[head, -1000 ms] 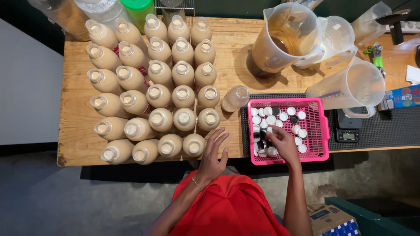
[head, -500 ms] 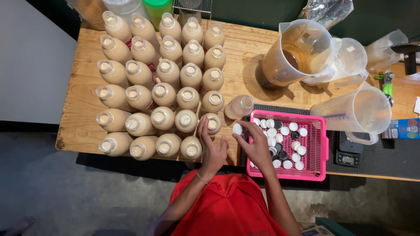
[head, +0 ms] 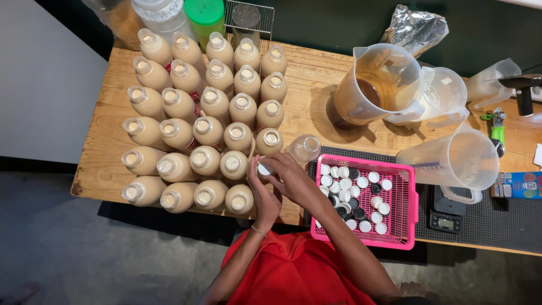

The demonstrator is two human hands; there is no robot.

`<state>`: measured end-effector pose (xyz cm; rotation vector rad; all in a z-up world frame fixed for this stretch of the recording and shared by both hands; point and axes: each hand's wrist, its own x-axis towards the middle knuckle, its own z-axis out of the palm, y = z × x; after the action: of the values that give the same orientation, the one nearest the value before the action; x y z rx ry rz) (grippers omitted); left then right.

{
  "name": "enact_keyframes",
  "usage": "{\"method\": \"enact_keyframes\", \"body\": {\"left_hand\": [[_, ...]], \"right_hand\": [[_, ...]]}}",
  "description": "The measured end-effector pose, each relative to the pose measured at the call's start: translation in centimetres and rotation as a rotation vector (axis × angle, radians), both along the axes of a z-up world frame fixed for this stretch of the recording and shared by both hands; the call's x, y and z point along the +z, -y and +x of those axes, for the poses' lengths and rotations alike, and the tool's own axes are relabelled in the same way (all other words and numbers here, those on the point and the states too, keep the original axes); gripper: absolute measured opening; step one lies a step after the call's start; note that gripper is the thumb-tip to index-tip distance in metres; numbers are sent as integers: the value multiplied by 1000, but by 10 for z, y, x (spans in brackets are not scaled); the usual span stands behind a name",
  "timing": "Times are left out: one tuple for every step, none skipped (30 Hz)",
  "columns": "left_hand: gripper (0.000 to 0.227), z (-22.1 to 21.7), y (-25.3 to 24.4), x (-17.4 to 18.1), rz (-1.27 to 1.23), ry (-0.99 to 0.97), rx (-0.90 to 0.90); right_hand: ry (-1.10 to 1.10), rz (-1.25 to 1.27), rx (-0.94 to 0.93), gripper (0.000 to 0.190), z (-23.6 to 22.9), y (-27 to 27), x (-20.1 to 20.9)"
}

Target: The person repeatedly picks up white bottle caps from a pink basket and screws them onto the tops of beige plastic bottles arranged on a wooden table. The person handles the bottles and caps by hand, moving from one bottle to the next in a systematic manner.

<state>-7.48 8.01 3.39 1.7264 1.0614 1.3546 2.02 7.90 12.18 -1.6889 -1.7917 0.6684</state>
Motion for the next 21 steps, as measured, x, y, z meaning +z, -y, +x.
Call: {"method": "enact_keyframes", "body": {"left_hand": [[67, 0, 0, -1, -3, 0, 7], [67, 0, 0, -1, -11, -4, 14], [68, 0, 0, -2, -17, -7, 19], [68, 1, 0, -6, -18, -6, 22], [69, 3, 1, -9, -25, -6, 32], [70, 4, 2, -12, -32, -5, 41], [70, 4, 2, -12, -36, -4, 43], [68, 4, 2, -13, -35, 1, 46], [67, 5, 1, -13, -32, 9, 50], [67, 5, 1, -12, -34, 11, 54], [67, 4, 1, -12, -45, 15, 44], [67, 4, 1, -11, -55, 20, 35], [67, 3, 1, -11, -56, 19, 33], [67, 3, 2, -10, -65, 33, 22], [68, 2, 1, -9, -72, 47, 12], [68, 1, 1, -10, -70, 47, 11], [69, 1, 0, -11, -74, 48, 9], [69, 0, 0, -13, -77, 49, 7], [69, 0, 1, -12, -79, 51, 6], [69, 1, 2, -11, -90, 56, 2], [69, 1, 2, -10, -99, 60, -3]], "right_hand": [[0, -3, 7, 37, 3, 0, 1], [20, -22, 66, 37, 5, -1, 2], [41, -40, 122, 37, 7, -1, 3], [43, -41, 125, 37, 7, -3, 9], [26, -40, 174, 38, 7, -4, 15], [10, -39, 222, 39, 7, -5, 21], [10, -43, 224, 39, 9, -6, 21], [-2, -59, 232, 38, 11, -6, 22], [-13, -74, 242, 37, 13, -8, 24], [-10, -76, 245, 37, 14, -10, 18], [62, -75, 253, 34, 14, -11, 13], [134, -73, 261, 33, 15, -12, 7], [133, -74, 259, 33, 17, -11, 1], [280, -55, 250, 30, 18, -10, -6], [428, -33, 240, 28, 20, -10, -12], [428, -31, 239, 28, 20, -9, -17], [481, -6, 207, 27, 21, -8, -23], [535, 19, 176, 26, 22, -7, -28], [536, 17, 175, 26, 19, -6, -25], [518, 12, 169, 26, 16, -6, -21], [500, 9, 161, 25, 13, -6, -18]]}}
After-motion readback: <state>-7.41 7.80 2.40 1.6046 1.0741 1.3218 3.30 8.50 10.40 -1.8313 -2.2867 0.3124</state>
